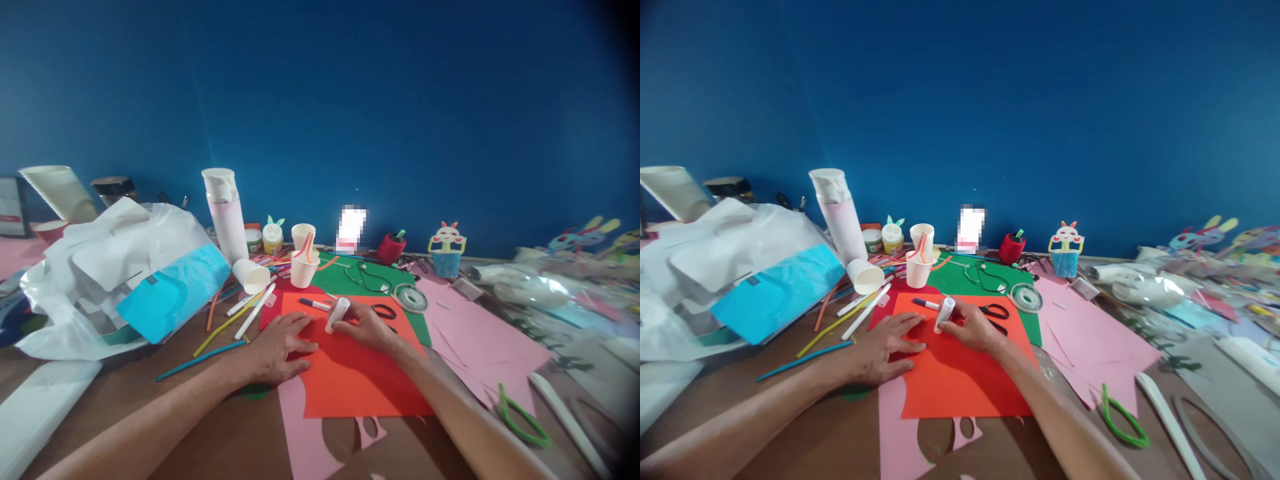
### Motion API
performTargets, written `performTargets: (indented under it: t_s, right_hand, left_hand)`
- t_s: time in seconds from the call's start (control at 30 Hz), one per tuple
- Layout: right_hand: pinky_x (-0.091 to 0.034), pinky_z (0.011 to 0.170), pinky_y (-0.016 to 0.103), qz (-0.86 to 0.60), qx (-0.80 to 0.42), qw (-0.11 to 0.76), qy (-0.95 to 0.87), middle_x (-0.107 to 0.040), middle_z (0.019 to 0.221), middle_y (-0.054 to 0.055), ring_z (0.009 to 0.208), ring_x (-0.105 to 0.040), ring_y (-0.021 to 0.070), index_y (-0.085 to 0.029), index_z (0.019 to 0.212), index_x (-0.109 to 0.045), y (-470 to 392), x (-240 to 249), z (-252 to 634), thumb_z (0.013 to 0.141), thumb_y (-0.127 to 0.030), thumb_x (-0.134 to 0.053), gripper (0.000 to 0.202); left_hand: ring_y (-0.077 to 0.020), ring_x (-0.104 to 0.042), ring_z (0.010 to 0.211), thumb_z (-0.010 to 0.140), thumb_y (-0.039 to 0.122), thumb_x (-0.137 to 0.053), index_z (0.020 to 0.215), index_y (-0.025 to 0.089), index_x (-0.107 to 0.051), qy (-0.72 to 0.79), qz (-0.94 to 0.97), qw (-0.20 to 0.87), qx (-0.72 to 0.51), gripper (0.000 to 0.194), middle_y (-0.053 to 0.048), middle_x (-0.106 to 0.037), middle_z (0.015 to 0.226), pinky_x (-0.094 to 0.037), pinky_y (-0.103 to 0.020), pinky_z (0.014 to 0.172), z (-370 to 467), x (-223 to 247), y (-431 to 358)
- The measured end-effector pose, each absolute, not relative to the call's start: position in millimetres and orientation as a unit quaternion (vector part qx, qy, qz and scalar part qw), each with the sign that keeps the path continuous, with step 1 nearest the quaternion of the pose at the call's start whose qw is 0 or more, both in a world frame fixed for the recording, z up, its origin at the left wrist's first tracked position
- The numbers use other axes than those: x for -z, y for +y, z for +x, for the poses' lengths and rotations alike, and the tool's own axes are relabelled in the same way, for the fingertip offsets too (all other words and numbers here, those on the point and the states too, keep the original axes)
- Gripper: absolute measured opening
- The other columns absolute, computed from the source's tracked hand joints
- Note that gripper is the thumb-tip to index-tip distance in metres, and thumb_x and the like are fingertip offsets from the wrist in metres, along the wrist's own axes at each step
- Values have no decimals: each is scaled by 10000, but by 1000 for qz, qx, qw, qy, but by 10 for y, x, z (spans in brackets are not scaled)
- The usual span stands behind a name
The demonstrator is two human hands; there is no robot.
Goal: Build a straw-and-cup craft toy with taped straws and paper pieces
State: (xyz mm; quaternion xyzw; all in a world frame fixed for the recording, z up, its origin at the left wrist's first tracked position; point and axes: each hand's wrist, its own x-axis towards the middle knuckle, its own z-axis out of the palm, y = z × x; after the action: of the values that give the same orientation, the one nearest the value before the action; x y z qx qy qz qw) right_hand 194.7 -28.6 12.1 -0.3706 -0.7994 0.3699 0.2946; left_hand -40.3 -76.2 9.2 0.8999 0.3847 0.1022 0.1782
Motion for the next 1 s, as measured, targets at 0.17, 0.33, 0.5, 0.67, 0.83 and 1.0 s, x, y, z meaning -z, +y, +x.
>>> performTargets:
  t_s: [0.17,0.33,0.5,0.67,0.83,1.0]
  right_hand:
    - [-462,714,290,-382,-436,404,-708,-630,886,42,804,-588,174,-184,954,-520,-227,-2,1912,762,-327,-580,247]
    - [-479,699,281,-395,-497,477,-608,-623,829,5,787,-606,164,-217,1017,-426,-174,96,1889,711,-354,-636,396]
    - [-487,588,262,-406,-516,499,-566,-616,717,-24,631,-601,139,-244,1244,-252,-152,85,1912,726,-353,-613,641]
    - [-423,489,213,-435,-484,496,-575,-563,611,-49,529,-527,114,-216,1288,-268,-150,60,1924,753,-374,-573,636]
    - [-332,415,189,-463,-454,480,-591,-545,574,-52,462,-469,99,-195,1294,-285,-148,38,1924,764,-399,-550,627]
    - [-362,434,221,-500,-419,475,-591,-591,583,-25,480,-510,136,-149,1308,-260,-117,2,1953,763,-420,-527,665]
  left_hand:
    - [-302,-326,1238,797,372,-517,1079,299,-619,380,902,157,-134,309,-79,-385,1361,-277,-498,990,-395,-39,-744]
    - [-282,-396,1178,807,328,-518,1014,290,-653,369,904,135,-168,250,-67,-451,1311,-338,-479,946,-379,-7,-735]
    - [-263,-433,1139,800,316,-534,978,254,-667,371,899,137,-190,230,-84,-504,1245,-369,-446,924,-362,-24,-726]
    - [-255,-444,1117,795,310,-542,958,240,-658,370,896,128,-212,212,-86,-525,1202,-386,-431,902,-364,-2,-698]
    - [-229,-453,1085,823,275,-503,910,215,-649,350,904,103,-223,180,-82,-533,1159,-402,-386,884,-353,9,-681]
    - [-222,-458,1055,841,229,-466,823,183,-644,326,919,55,-213,185,-90,-540,1116,-413,-364,870,-320,-24,-671]
